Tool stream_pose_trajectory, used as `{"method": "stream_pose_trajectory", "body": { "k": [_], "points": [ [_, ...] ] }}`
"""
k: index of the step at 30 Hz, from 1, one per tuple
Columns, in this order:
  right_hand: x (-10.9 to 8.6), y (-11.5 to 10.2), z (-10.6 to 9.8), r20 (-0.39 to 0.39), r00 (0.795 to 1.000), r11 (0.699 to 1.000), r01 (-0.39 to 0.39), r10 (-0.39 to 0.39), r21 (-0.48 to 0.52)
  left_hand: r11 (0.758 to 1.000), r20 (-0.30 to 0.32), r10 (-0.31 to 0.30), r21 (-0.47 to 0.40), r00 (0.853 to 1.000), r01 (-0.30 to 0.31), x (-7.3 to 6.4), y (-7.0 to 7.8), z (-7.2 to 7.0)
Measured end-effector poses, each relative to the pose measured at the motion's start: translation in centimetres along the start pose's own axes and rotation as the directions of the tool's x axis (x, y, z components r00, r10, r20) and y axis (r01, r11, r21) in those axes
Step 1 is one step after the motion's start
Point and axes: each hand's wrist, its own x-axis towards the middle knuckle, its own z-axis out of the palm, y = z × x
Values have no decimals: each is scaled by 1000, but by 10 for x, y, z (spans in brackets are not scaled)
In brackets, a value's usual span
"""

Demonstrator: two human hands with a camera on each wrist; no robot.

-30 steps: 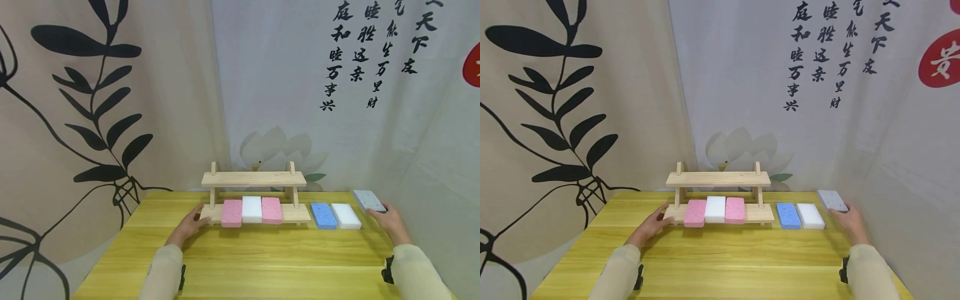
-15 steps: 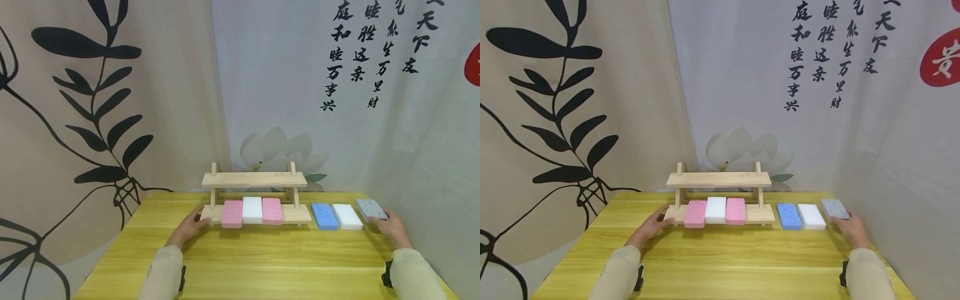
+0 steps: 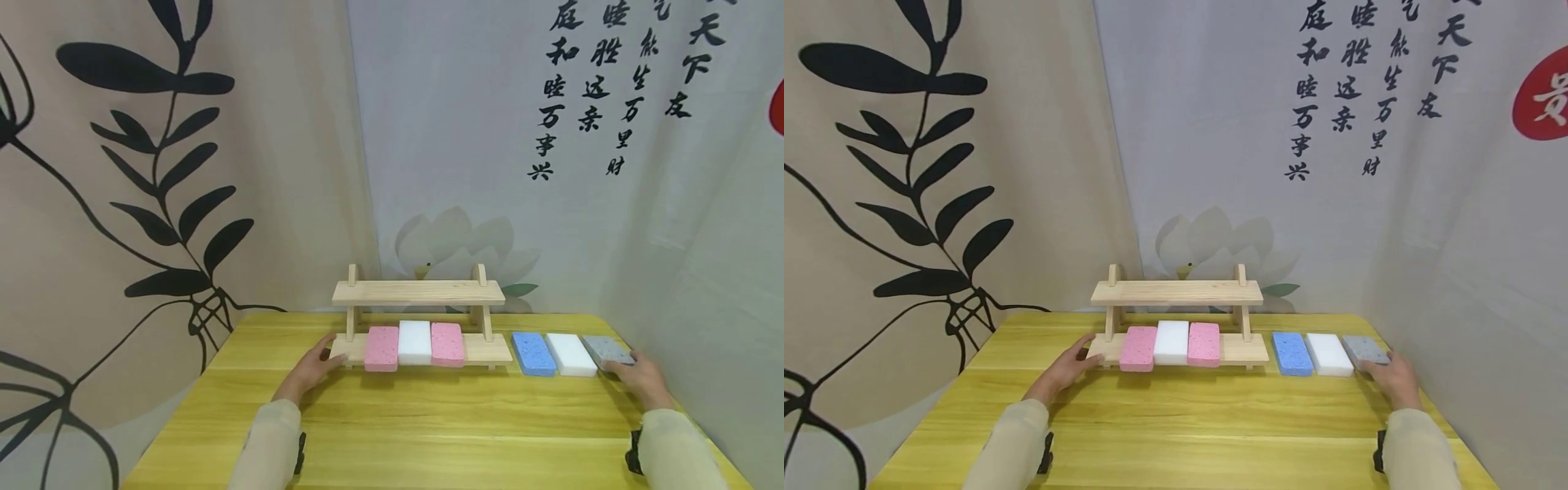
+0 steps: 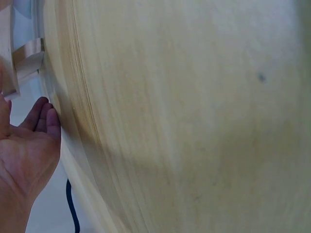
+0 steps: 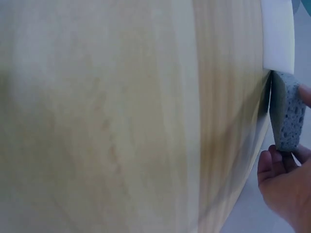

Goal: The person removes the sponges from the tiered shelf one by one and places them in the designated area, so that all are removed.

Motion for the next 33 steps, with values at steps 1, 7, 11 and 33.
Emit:
{"method": "stream_pose_trajectory", "body": {
  "k": [1,7,11,33],
  "points": [
    [0,0,1,4,1000,1000,-7,7,-4,1000,-3,1,1,1000,-1,-1,1,0],
    [-1,-2,7,-13,998,998,-69,68,-13,1000,-8,1,8,1000,-1,-5,5,1],
    [-4,-5,7,-35,996,996,-84,84,16,999,-10,10,30,1000,-9,-3,4,1],
    [-16,-48,6,-95,994,999,45,-45,-9,999,-5,15,28,1000,-15,-5,8,-1]
  ]
}}
